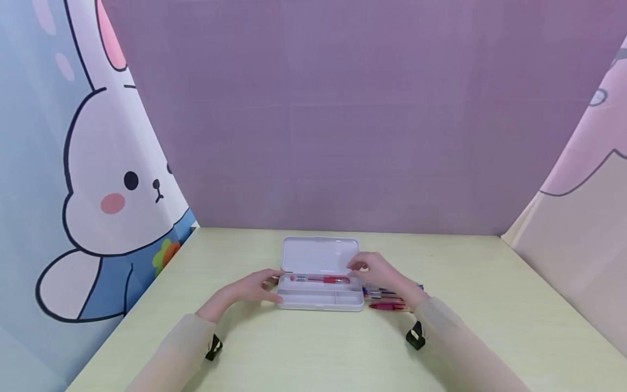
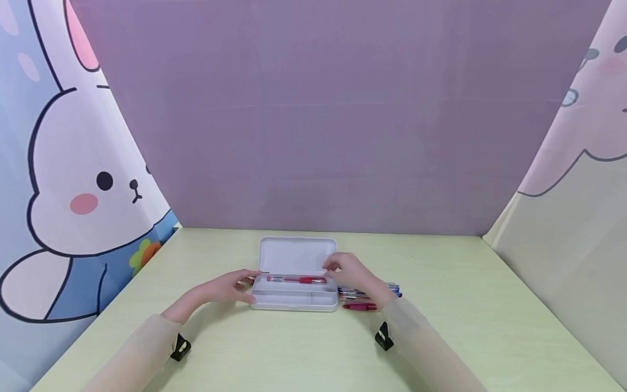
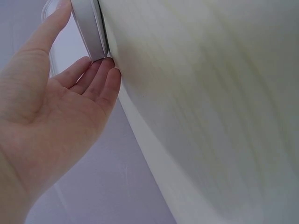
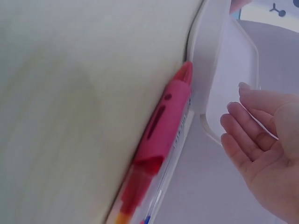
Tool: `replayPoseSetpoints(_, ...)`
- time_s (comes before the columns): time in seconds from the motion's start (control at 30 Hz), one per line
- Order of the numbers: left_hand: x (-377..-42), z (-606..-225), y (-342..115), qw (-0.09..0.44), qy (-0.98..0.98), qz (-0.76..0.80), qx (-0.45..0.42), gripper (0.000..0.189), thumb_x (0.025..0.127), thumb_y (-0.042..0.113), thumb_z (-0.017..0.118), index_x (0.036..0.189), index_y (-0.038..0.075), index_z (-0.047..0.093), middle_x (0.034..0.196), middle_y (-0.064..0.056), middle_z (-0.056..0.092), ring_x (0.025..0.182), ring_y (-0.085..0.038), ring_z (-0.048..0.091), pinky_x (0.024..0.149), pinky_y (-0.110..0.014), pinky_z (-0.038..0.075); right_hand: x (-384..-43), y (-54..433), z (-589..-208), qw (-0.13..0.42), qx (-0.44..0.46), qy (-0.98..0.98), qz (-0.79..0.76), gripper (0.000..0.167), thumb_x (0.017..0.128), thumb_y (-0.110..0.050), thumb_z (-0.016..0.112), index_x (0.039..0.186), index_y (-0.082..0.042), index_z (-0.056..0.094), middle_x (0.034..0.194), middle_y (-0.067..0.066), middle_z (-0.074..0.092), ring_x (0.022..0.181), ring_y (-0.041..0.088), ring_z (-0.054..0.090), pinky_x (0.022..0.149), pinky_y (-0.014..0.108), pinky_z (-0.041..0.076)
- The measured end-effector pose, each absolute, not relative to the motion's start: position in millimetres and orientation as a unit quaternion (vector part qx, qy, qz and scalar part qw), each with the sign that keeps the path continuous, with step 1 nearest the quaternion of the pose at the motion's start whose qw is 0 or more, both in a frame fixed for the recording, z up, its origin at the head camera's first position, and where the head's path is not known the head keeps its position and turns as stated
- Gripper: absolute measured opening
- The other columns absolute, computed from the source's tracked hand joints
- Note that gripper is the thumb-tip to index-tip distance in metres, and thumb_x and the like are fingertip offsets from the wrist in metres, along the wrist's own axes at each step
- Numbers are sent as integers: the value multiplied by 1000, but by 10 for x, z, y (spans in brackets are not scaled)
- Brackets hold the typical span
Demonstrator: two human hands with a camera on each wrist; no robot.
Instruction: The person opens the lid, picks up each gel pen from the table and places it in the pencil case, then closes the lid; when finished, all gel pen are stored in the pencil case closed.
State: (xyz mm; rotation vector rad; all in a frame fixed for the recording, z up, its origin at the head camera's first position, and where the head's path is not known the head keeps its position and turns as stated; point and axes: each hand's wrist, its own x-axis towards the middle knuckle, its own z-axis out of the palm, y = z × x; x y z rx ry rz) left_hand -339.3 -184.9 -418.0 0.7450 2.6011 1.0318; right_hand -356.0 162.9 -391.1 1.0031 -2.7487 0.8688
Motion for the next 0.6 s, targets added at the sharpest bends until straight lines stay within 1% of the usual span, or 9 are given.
replayPoseSetpoints(0.13,-3393,-4184,-1847,123,891,356,253,72,80,27,75,138,-1,41,137,-20,46,121,-37,48,102,-49,42,-3547,1708,-3895,51,330,-897,291,22,88,-13,65,106,-2,67,101,11,69,93,21,64,85,41,54)
replayPoseSetpoints(0.37,-3371,-4163,-1843,126,891,359,249,72,80,26,75,138,0,41,136,-20,47,122,-37,47,103,-50,41,-3547,1842,-3889,70,317,-895,305,25,88,-18,65,108,-4,67,103,9,69,94,22,64,86,44,54)
replayPoseSetpoints(0.53,-3365,-4162,-1851,128,889,361,250,73,80,26,75,138,1,41,136,-20,47,122,-37,47,103,-51,40,-3545,1937,-3879,98,308,-890,322,24,88,-21,66,107,-6,68,101,6,70,93,21,65,85,42,54)
replayPoseSetpoints(0.6,-3369,-4160,-1854,129,889,361,251,73,80,27,75,138,0,41,136,-20,47,122,-37,47,103,-51,40,-3541,1983,-3881,102,303,-890,325,25,88,-22,66,107,-6,68,101,6,70,93,20,65,85,41,54)
